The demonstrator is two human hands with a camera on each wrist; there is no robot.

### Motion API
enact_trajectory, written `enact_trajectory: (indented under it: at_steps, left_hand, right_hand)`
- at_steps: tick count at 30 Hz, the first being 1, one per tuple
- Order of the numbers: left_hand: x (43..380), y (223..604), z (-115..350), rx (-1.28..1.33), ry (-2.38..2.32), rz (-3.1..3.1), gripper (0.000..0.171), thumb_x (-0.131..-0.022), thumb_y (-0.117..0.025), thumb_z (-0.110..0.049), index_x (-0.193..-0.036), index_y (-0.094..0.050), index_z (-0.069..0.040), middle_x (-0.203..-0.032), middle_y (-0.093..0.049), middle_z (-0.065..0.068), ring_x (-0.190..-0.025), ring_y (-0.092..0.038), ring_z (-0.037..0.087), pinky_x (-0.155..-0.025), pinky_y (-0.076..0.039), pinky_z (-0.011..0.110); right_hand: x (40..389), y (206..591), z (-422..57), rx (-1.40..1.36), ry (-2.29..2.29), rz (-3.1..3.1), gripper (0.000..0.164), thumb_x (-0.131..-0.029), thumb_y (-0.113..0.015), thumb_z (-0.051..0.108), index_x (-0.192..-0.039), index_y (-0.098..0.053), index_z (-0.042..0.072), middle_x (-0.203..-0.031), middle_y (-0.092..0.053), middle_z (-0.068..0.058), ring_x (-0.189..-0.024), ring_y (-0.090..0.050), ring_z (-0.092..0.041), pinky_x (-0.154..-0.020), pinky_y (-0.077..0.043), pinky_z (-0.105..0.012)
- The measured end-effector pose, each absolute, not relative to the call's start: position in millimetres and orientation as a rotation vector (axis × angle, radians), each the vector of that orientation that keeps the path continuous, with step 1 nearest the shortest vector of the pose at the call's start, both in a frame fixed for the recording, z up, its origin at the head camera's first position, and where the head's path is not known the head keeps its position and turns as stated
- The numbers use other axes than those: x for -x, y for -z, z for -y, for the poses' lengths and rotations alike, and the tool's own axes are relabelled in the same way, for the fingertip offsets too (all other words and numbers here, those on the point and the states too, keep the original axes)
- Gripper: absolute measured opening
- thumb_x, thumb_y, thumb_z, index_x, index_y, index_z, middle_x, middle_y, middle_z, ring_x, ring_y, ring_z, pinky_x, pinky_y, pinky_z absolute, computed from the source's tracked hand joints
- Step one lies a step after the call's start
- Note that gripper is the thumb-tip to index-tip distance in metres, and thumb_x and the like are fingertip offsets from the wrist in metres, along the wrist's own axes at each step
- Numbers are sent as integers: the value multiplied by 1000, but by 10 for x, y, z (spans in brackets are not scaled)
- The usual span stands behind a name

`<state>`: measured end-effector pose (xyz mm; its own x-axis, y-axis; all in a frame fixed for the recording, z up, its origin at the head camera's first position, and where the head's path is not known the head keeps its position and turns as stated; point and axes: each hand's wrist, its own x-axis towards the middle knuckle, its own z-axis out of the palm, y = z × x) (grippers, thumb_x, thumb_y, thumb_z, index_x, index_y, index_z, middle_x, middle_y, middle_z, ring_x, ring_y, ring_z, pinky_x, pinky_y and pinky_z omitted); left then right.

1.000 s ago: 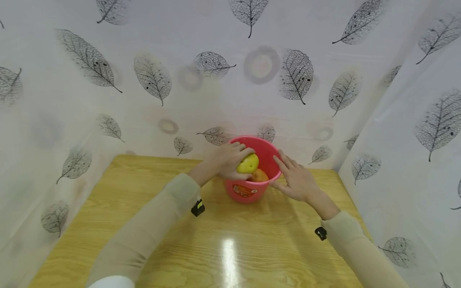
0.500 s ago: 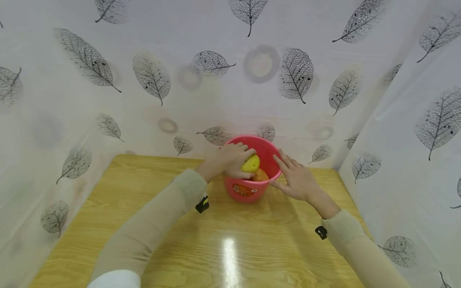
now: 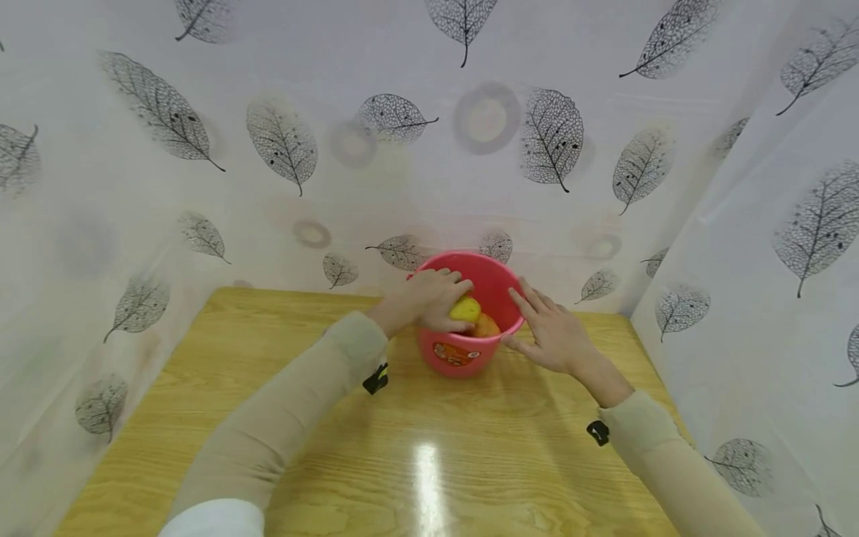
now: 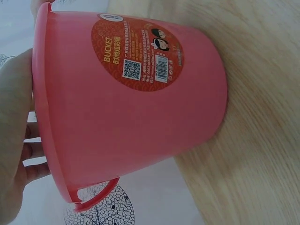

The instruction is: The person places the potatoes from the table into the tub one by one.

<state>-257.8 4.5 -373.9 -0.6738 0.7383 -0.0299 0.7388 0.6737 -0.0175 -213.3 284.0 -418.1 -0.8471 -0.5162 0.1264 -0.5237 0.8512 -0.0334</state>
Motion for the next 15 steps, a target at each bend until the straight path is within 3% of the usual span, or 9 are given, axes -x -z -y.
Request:
enact_trajectory:
  at_steps: [15]
  left_hand:
    - [2519,3756,75,-1272,-53,-2890,72,-100,-54,-65,-148,-54,-12,-137,-66,9,-123,-62,28,-110,-55,44]
  right_hand:
    - [2146,4183,-2847,-821,-73,2917,93,-99,-57,63,-167,-28,7,-179,-16,-15,-156,-38,-45,-116,-48,-65]
